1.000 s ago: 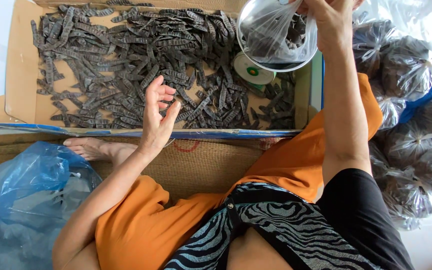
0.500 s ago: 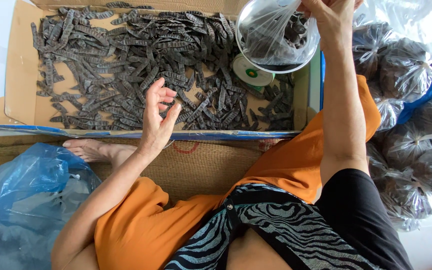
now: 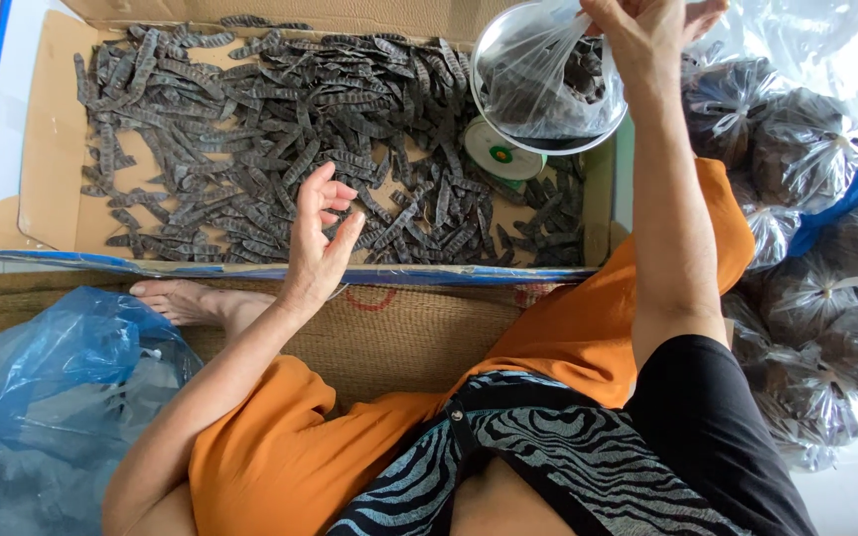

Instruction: The person sits on a mat and repeatedly scoops dark, dried, snake-like food items from a large cardboard box into a small plastic bag. They then place the filled bag onto a metal bowl and continue the process.

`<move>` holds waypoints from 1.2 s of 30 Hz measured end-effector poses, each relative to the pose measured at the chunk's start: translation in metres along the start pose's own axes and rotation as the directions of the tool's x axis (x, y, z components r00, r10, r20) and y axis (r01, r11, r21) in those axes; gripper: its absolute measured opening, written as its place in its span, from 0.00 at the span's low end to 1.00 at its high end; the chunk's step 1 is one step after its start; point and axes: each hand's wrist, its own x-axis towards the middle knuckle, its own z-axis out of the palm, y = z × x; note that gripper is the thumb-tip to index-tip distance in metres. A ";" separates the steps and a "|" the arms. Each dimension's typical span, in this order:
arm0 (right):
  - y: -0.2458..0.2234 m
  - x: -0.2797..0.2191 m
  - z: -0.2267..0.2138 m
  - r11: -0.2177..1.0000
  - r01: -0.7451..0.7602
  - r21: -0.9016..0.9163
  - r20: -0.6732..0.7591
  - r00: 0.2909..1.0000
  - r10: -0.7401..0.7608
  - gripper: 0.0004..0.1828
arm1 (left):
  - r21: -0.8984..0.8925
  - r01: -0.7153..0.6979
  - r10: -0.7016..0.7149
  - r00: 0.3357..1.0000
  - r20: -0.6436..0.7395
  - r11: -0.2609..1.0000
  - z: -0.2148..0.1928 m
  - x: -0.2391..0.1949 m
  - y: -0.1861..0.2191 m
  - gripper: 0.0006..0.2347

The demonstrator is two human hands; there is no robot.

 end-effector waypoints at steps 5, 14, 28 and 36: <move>-0.015 0.027 0.026 1.000 0.003 0.023 -0.063 0.998 -0.001 0.10 | 0.004 0.006 -0.006 1.000 -0.021 1.000 0.003 -0.001 0.002 0.27; -0.161 0.017 0.075 0.934 -0.046 0.355 0.013 0.999 0.045 0.09 | 0.003 -0.045 0.045 0.995 -0.090 0.999 0.007 0.018 0.037 0.26; -0.034 -0.136 0.266 0.597 -0.690 0.409 0.587 0.700 0.407 0.14 | 0.592 0.033 -0.188 0.961 0.202 0.805 0.024 0.061 -0.059 0.14; -0.024 -0.149 0.229 0.970 -0.165 -0.179 0.378 0.899 0.223 0.05 | 0.345 0.058 -0.112 0.984 0.138 0.937 0.077 0.044 -0.094 0.09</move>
